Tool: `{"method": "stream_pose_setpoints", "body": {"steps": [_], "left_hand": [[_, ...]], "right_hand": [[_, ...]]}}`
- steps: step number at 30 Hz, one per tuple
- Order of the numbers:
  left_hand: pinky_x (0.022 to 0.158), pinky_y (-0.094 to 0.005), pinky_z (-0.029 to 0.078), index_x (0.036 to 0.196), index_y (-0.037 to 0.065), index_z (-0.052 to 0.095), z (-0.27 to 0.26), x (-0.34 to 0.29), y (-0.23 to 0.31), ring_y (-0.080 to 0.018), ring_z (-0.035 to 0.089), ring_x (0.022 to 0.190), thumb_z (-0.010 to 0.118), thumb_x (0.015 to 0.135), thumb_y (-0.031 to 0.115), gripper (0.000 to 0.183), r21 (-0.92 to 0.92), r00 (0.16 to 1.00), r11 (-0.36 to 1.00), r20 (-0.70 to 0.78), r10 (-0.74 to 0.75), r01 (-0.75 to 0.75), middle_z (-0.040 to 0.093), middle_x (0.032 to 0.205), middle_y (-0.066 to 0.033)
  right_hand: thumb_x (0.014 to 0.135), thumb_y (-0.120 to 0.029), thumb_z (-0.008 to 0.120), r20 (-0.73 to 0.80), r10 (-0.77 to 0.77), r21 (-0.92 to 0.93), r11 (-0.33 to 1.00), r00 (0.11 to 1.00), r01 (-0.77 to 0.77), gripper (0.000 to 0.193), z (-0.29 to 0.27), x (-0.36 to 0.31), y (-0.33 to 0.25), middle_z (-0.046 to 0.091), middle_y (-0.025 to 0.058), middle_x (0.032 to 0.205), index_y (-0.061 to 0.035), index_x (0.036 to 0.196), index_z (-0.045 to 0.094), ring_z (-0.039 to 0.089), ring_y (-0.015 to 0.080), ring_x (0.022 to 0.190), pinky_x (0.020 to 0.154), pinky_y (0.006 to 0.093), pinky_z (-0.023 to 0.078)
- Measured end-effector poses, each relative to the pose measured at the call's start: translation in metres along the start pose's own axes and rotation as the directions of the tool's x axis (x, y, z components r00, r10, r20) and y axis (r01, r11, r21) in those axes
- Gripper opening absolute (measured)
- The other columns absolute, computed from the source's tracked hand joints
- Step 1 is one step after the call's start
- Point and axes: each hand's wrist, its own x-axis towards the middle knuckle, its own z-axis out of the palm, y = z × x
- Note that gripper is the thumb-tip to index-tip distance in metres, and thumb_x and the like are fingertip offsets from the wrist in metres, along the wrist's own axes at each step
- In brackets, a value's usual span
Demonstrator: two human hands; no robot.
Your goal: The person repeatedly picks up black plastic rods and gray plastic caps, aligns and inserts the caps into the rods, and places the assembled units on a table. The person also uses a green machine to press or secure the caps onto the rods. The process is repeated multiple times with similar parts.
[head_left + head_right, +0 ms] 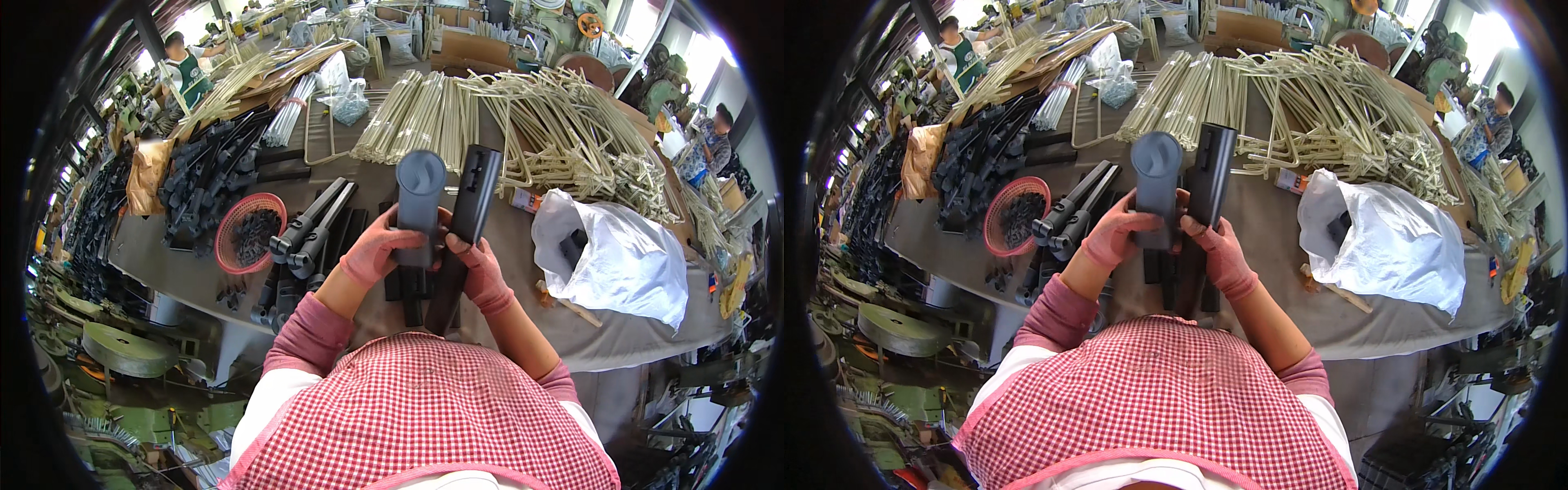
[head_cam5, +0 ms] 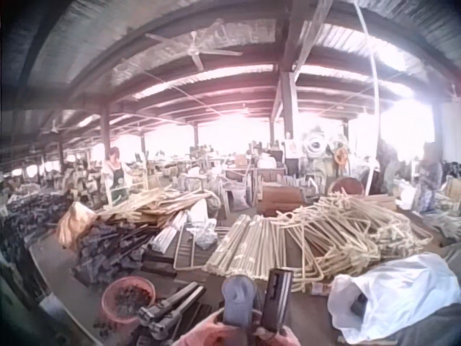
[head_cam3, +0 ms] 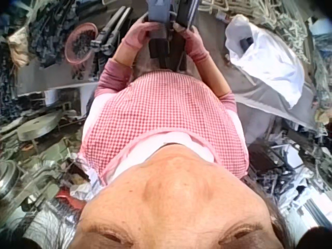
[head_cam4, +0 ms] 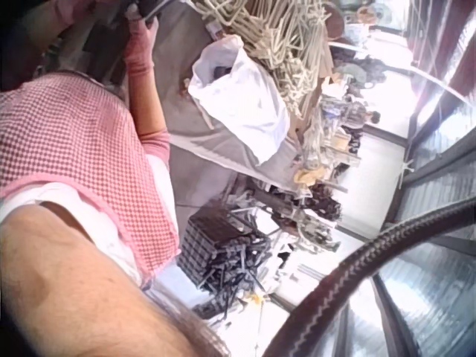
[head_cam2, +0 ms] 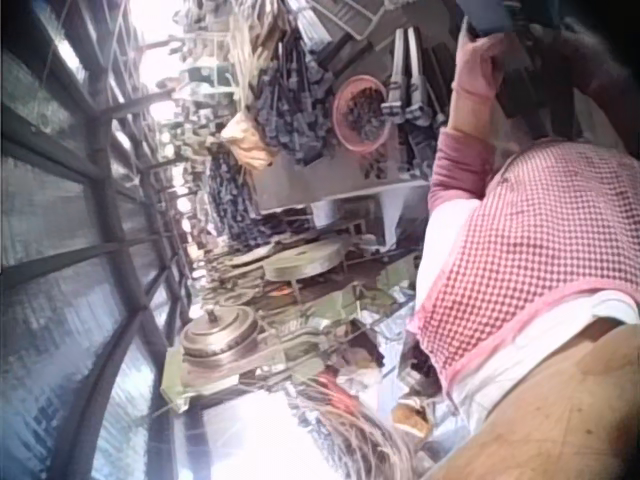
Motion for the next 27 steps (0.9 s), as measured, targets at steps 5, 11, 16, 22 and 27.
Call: {"method": "stream_pose_setpoints", "body": {"steps": [5, 11, 16, 22, 27], "left_hand": [[0.099, -0.0472, 0.053, 0.127, -0.002, 0.057, -0.009, 0.012, 0.032, -0.0323, 0.067, 0.108, 0.074, 0.085, 0.015, 0.048, 0.002, 0.909, 0.915, -0.122, 0.400, -0.402, 0.066, 0.116, -0.0159], [0.105, -0.0489, 0.053, 0.124, 0.000, 0.058, -0.017, 0.032, 0.058, -0.0276, 0.066, 0.109, 0.069, 0.096, 0.019, 0.036, -0.115, 0.835, 0.834, -0.199, 0.513, -0.539, 0.066, 0.115, -0.0116], [0.104, -0.0560, 0.053, 0.123, -0.001, 0.058, -0.014, 0.030, 0.080, -0.0308, 0.065, 0.111, 0.072, 0.093, 0.014, 0.036, -0.148, 0.906, 0.897, 0.011, 0.423, -0.417, 0.064, 0.114, -0.0115], [0.099, -0.0508, 0.055, 0.128, -0.005, 0.055, -0.022, 0.013, 0.085, -0.0332, 0.066, 0.112, 0.071, 0.091, 0.012, 0.044, 0.174, 0.972, 0.964, 0.152, 0.178, -0.203, 0.065, 0.114, -0.0185], [0.093, -0.0402, 0.056, 0.129, 0.005, 0.060, -0.069, -0.050, -0.003, -0.0233, 0.069, 0.107, 0.070, 0.095, 0.028, 0.042, 0.198, 0.924, 0.978, -0.383, 0.009, 0.073, 0.069, 0.116, -0.0083]], "right_hand": [[0.096, -0.041, 0.070, 0.029, 0.043, -0.014, 0.999, 0.999, -0.043, 0.050, 0.016, -0.008, 0.010, 0.069, 0.0099, 0.097, 0.0032, 0.117, 0.062, 0.069, 0.0187, 0.082, 0.074, 0.0365, 0.060], [0.093, -0.039, 0.075, 0.092, 0.227, -0.047, 0.974, 0.970, -0.224, 0.045, 0.030, -0.006, 0.024, 0.067, 0.0067, 0.085, 0.0022, 0.108, 0.064, 0.070, 0.0183, 0.075, 0.072, 0.0366, 0.061], [0.093, -0.041, 0.075, 0.127, 0.336, -0.103, 0.940, 0.933, -0.325, 0.044, 0.037, 0.000, 0.022, 0.067, 0.0061, 0.084, 0.0006, 0.105, 0.068, 0.068, 0.0162, 0.071, 0.070, 0.0339, 0.060], [0.095, -0.045, 0.071, 0.170, 0.417, -0.133, 0.907, 0.893, -0.399, 0.049, 0.037, 0.004, 0.026, 0.067, 0.0068, 0.086, 0.0018, 0.108, 0.068, 0.068, 0.0161, 0.076, 0.070, 0.0343, 0.060], [0.096, -0.042, 0.070, 0.167, 0.458, -0.226, 0.880, 0.873, -0.419, 0.058, 0.003, 0.008, 0.054, 0.069, 0.0103, 0.105, 0.0047, 0.129, 0.059, 0.067, 0.0157, 0.095, 0.088, 0.0304, 0.054]]}}
